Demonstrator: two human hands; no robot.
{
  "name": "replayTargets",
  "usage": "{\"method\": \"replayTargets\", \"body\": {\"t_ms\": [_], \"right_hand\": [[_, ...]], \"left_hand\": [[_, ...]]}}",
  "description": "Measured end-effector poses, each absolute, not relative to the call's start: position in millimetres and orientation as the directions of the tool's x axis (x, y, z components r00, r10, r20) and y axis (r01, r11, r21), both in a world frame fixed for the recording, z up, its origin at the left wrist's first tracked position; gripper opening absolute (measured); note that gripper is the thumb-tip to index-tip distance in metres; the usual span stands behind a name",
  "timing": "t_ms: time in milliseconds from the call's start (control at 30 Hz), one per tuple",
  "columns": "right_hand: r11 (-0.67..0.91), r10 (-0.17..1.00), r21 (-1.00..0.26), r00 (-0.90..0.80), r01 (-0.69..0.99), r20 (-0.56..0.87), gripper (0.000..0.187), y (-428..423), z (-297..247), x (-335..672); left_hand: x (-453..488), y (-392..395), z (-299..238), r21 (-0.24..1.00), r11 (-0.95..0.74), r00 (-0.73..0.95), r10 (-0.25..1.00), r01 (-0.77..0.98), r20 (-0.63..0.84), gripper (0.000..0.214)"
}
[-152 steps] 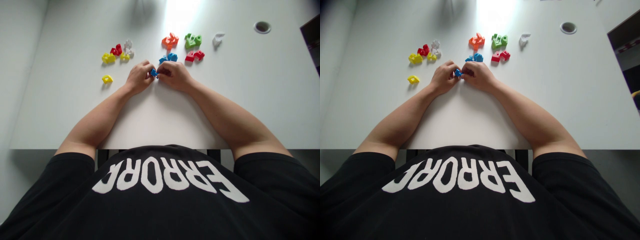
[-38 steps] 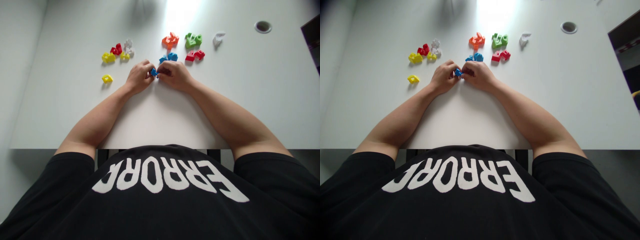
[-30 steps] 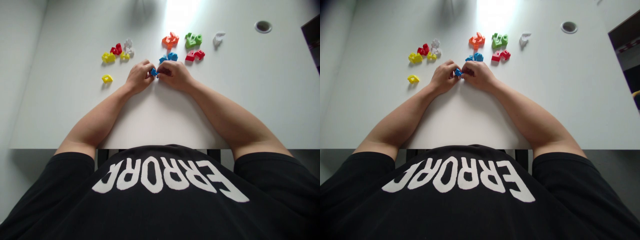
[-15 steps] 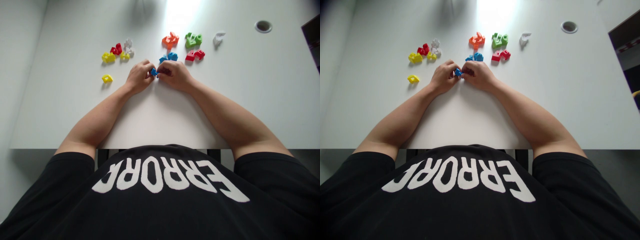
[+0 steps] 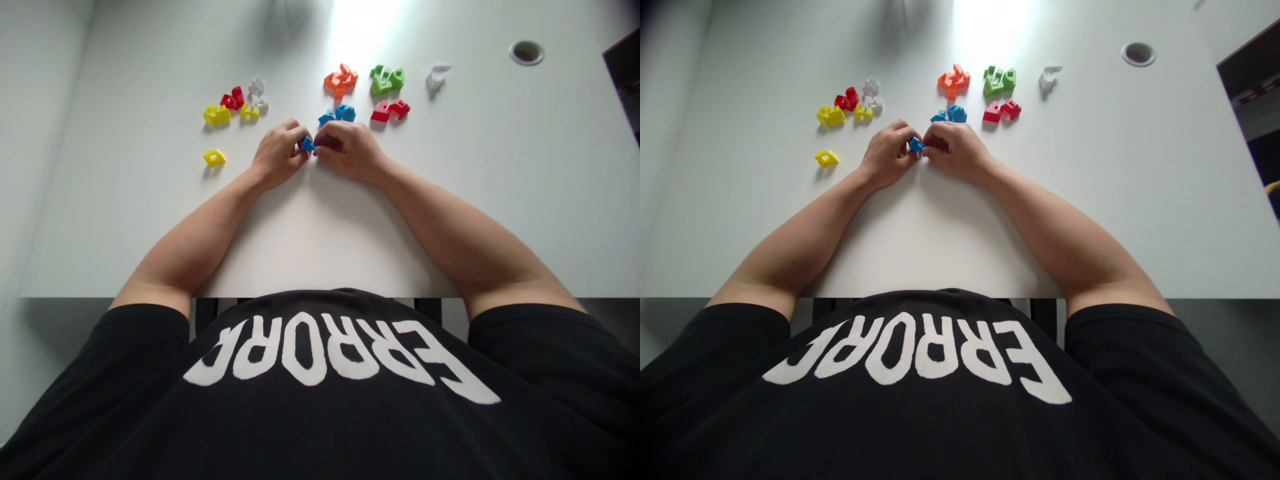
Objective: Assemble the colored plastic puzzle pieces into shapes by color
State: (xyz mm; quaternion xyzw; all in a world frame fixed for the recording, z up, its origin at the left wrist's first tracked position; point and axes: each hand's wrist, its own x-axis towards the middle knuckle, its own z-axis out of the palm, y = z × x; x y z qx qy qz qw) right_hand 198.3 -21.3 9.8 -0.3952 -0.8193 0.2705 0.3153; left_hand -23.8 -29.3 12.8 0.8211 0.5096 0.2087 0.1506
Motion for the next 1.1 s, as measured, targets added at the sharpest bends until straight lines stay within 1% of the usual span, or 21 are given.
{"method": "replayTargets", "body": {"t_ms": [100, 200, 367, 467, 667, 833, 1000, 1100], "right_hand": [[0.518, 0.834, -0.696, -0.475, 0.497, 0.281, 0.023, -22.6, 10.6, 198.4], [0.524, 0.831, -0.699, -0.471, 0.487, 0.294, 0.020, -23.2, 11.2, 198.0], [0.511, 0.835, -0.712, -0.476, 0.482, 0.277, 0.035, -22.7, 12.8, 197.3], [0.522, 0.829, -0.708, -0.479, 0.475, 0.290, 0.039, -22.7, 13.5, 196.9], [0.543, 0.819, -0.695, -0.482, 0.472, 0.312, 0.030, -21.6, 11.3, 196.8], [0.516, 0.829, -0.723, -0.478, 0.458, 0.289, 0.039, -19.3, 8.9, 197.2], [0.514, 0.834, -0.717, -0.472, 0.471, 0.287, 0.030, -22.7, 11.8, 197.3], [0.498, 0.843, -0.721, -0.463, 0.481, 0.273, 0.030, -24.1, 12.7, 197.3]], "left_hand": [[-24.2, -29.3, 12.7, 0.469, -0.442, 0.397, 0.896, 0.765, 0.198, 0.022], [-24.5, -29.1, 12.3, 0.473, -0.451, 0.397, 0.892, 0.757, 0.217, 0.021], [-24.8, -28.8, 11.8, 0.481, -0.471, 0.402, 0.882, 0.739, 0.247, 0.022], [-24.7, -29.1, 12.4, 0.477, -0.473, 0.401, 0.881, 0.741, 0.251, 0.021], [-24.1, -29.9, 13.6, 0.470, -0.468, 0.397, 0.884, 0.748, 0.249, 0.019], [-24.1, -29.3, 12.7, 0.468, -0.463, 0.393, 0.886, 0.752, 0.245, 0.019], [-24.3, -29.3, 12.9, 0.476, -0.457, 0.392, 0.889, 0.752, 0.235, 0.020], [-24.3, -29.4, 13.1, 0.473, -0.454, 0.391, 0.891, 0.755, 0.231, 0.020]]}}
